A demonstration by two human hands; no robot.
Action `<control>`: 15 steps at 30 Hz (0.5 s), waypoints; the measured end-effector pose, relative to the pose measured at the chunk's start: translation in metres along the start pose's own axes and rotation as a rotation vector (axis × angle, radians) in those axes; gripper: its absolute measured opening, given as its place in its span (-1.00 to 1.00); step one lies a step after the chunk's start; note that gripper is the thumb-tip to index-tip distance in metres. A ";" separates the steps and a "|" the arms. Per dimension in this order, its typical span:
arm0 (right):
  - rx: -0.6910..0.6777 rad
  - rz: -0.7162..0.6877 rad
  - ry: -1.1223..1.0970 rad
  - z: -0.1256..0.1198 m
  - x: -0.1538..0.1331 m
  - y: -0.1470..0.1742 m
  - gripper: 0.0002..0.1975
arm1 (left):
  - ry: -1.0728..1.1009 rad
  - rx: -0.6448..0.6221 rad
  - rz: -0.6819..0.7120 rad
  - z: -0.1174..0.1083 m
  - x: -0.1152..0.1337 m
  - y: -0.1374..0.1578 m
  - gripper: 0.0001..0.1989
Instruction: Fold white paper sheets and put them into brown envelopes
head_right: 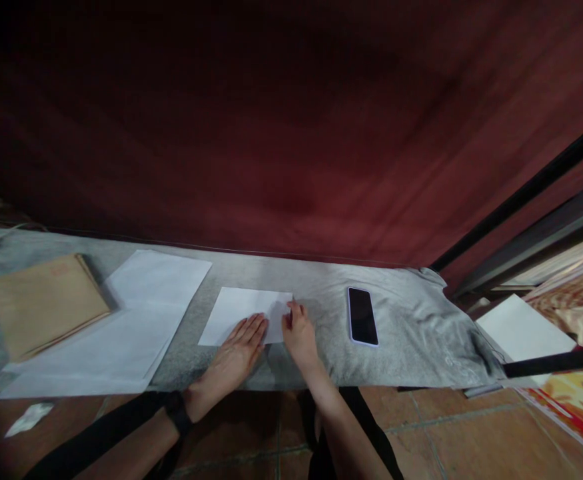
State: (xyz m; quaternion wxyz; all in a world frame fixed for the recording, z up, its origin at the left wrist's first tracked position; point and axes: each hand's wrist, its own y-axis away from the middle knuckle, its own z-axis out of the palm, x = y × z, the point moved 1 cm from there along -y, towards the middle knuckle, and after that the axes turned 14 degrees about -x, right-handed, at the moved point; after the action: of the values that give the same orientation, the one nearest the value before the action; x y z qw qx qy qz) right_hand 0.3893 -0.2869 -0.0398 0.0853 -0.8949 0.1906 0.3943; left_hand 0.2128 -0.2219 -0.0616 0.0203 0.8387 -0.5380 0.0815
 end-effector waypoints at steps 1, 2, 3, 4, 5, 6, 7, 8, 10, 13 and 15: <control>0.024 -0.049 0.090 0.002 -0.002 0.002 -0.61 | 0.003 0.003 0.000 0.000 0.000 0.000 -0.50; 0.033 -0.094 0.172 0.003 -0.005 0.003 -0.59 | 0.008 0.002 0.003 0.000 0.000 -0.001 -0.50; 0.034 -0.135 0.244 0.004 -0.007 0.004 -0.58 | 0.015 -0.003 0.006 0.000 0.000 0.000 -0.49; 0.029 -0.171 0.300 0.006 -0.010 0.004 -0.57 | 0.026 -0.009 0.007 -0.001 0.000 0.000 -0.48; 0.016 -0.198 0.336 0.007 -0.013 0.004 -0.57 | 0.040 -0.016 0.006 -0.001 0.001 0.000 -0.47; -0.008 -0.218 0.345 0.009 -0.016 0.004 -0.57 | 0.056 -0.024 0.003 -0.001 0.001 0.001 -0.45; -0.038 -0.231 0.328 0.012 -0.019 0.003 -0.57 | 0.073 -0.031 0.001 -0.001 0.001 0.002 -0.44; -0.069 -0.238 0.290 0.016 -0.021 0.002 -0.56 | 0.090 -0.036 -0.007 -0.001 0.001 0.002 -0.43; -0.126 -0.249 0.198 0.025 -0.026 0.001 -0.52 | 0.111 -0.023 -0.047 -0.002 -0.001 0.003 -0.42; -0.168 -0.280 0.157 0.041 -0.034 0.000 -0.49 | 0.081 0.037 -0.161 -0.007 -0.012 0.001 -0.39; -0.184 -0.294 0.185 0.052 -0.038 -0.001 -0.48 | 0.036 0.058 -0.222 -0.012 -0.022 -0.002 -0.39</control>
State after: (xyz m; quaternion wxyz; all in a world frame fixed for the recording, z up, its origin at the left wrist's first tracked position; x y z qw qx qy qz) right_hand 0.3311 -0.2600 -0.0462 0.0420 -0.9496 0.0279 0.3095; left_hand 0.2038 -0.1997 -0.0536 0.0148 0.8918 -0.4389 0.1092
